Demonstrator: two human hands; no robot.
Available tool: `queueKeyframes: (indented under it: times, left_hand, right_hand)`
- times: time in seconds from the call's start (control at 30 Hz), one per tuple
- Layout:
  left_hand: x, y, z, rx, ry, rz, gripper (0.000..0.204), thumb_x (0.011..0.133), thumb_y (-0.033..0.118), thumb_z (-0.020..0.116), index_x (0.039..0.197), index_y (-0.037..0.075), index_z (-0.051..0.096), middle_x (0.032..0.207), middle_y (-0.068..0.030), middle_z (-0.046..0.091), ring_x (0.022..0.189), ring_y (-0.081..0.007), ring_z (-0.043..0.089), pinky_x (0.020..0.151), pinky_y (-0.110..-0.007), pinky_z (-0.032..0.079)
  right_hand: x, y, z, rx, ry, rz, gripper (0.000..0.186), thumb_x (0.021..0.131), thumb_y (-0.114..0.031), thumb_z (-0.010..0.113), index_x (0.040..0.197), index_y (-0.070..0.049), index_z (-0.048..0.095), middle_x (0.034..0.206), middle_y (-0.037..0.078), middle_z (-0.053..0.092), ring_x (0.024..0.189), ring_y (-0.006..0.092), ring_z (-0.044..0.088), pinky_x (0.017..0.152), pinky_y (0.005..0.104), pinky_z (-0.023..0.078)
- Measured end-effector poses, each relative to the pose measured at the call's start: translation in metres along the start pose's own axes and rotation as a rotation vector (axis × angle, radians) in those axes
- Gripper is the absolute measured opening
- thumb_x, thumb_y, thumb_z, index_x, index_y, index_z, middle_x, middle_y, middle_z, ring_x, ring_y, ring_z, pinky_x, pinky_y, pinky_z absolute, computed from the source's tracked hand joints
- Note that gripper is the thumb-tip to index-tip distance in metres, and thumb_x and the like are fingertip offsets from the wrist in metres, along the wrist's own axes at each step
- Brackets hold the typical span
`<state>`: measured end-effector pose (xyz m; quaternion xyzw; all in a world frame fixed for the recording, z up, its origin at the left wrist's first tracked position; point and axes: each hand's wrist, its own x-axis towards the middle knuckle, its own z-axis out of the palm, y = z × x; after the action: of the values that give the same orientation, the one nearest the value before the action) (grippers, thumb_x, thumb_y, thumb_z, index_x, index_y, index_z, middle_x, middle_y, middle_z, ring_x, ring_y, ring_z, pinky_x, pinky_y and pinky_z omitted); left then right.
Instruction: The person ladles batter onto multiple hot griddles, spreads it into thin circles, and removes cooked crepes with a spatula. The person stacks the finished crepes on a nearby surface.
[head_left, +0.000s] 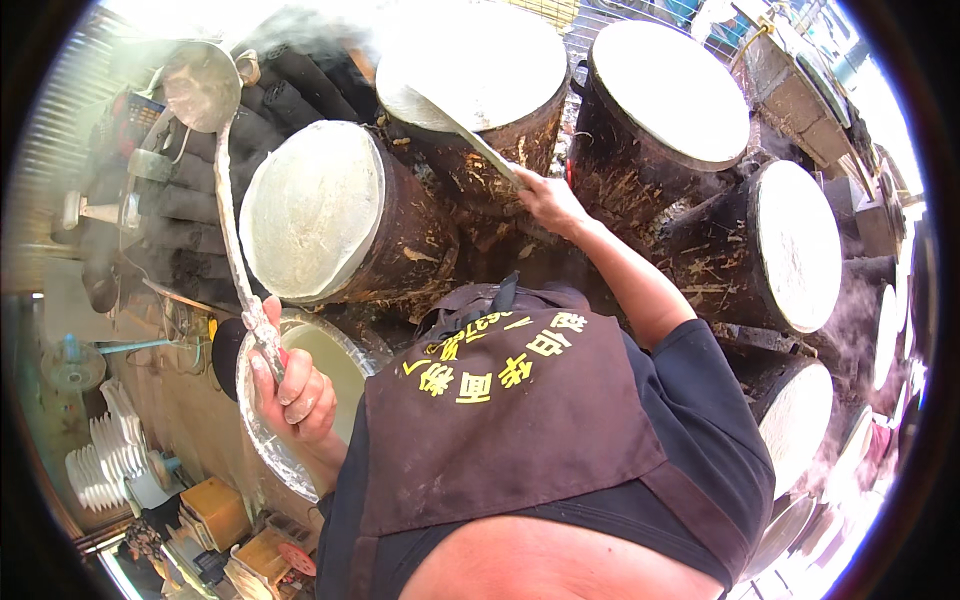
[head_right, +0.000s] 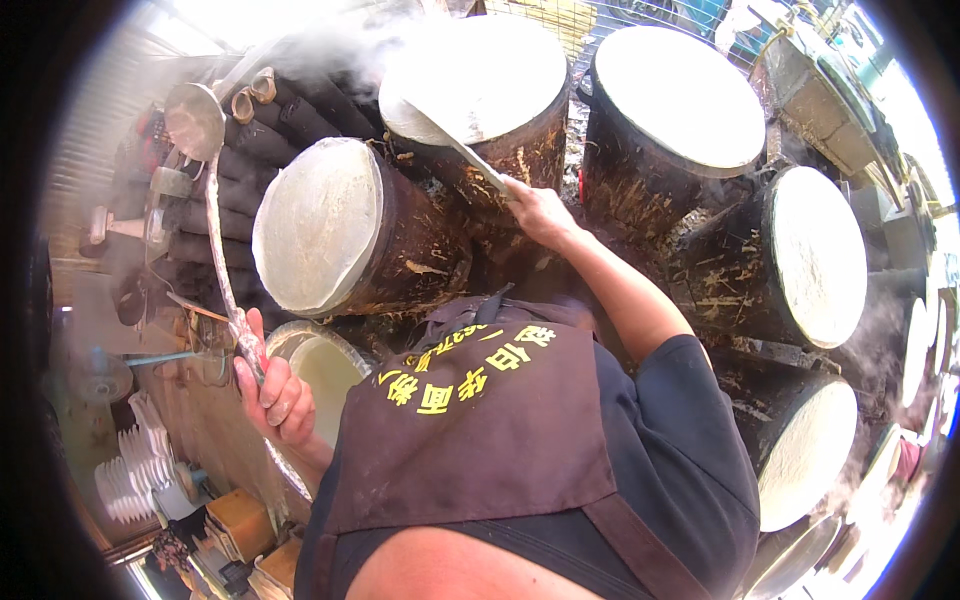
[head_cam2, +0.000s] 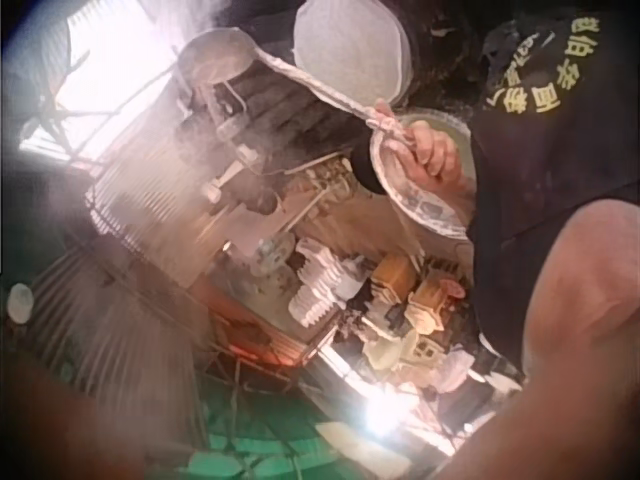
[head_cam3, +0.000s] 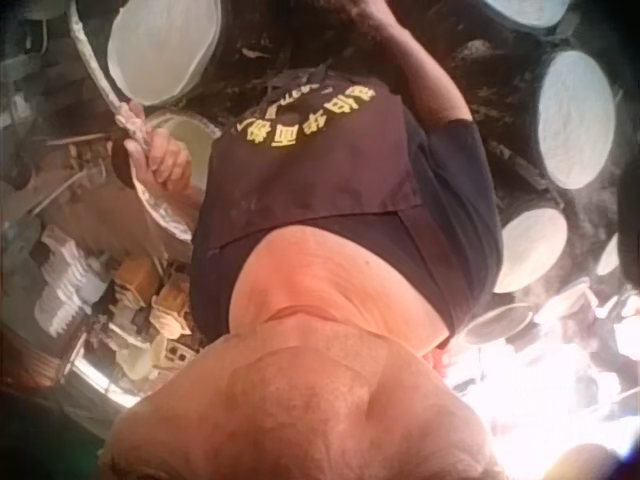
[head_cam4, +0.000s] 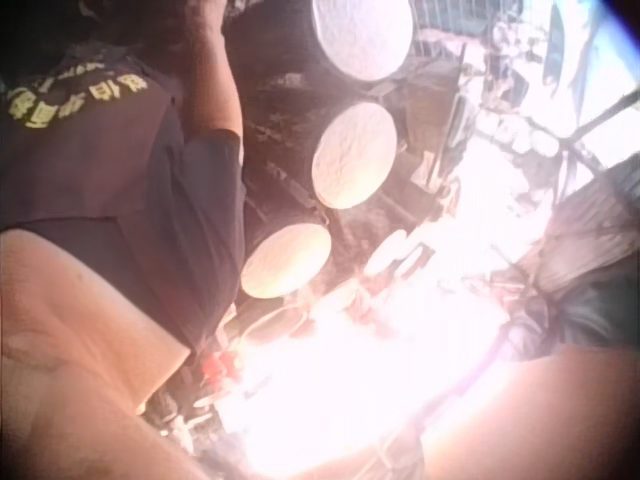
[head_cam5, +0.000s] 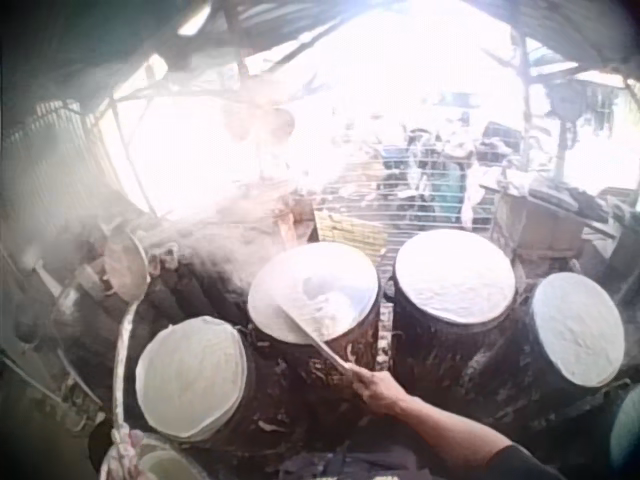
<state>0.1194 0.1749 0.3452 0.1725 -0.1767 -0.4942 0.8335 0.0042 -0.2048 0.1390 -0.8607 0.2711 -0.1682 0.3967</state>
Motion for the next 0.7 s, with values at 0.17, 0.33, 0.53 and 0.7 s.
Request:
queueKeyframes:
  times: [0.17,0.33,0.53,0.7]
  left_hand:
    - [0.012,-0.031,0.017,-0.093,0.084,0.008,0.057,0.104,0.032,0.033,0.152,0.019,0.005,0.066,-0.0021,0.036,0.037,-0.0021,0.028,0.027,-0.015,0.028]
    - [0.029,-0.062,0.042,-0.132,0.091,0.001,0.056,0.104,0.031,0.033,0.152,0.018,0.007,0.067,-0.0024,0.035,0.038,-0.0021,0.028,0.027,-0.015,0.028]
    - [0.04,-0.087,0.06,-0.098,0.168,0.053,0.056,0.105,0.03,0.032,0.152,0.017,0.007,0.068,-0.0022,0.035,0.039,-0.0029,0.028,0.027,-0.015,0.028]
    - [0.044,-0.098,0.082,-0.098,0.195,0.075,0.056,0.105,0.03,0.032,0.152,0.017,0.006,0.068,-0.0018,0.034,0.04,-0.0028,0.029,0.028,-0.015,0.028]
  right_hand:
    - [0.024,0.029,-0.067,0.109,-0.043,0.149,0.044,0.093,-0.016,0.054,0.136,-0.016,0.05,0.073,0.008,0.065,0.05,0.012,0.057,0.043,0.0288,0.049]
    - [0.064,0.043,-0.096,0.206,0.027,0.211,0.044,0.09,-0.02,0.057,0.134,-0.011,0.053,0.074,0.008,0.065,0.054,0.0129,0.057,0.051,0.0281,0.05]
    - [0.038,0.045,-0.083,-0.161,-0.216,-0.122,0.048,0.092,-0.014,0.053,0.139,-0.021,0.045,0.098,0.02,0.067,0.086,0.0327,0.067,0.076,0.0435,0.054]
    - [0.076,0.065,-0.123,-0.037,-0.115,-0.052,0.043,0.093,-0.015,0.053,0.135,-0.012,0.049,0.079,0.014,0.066,0.06,0.0192,0.059,0.055,0.0303,0.05]
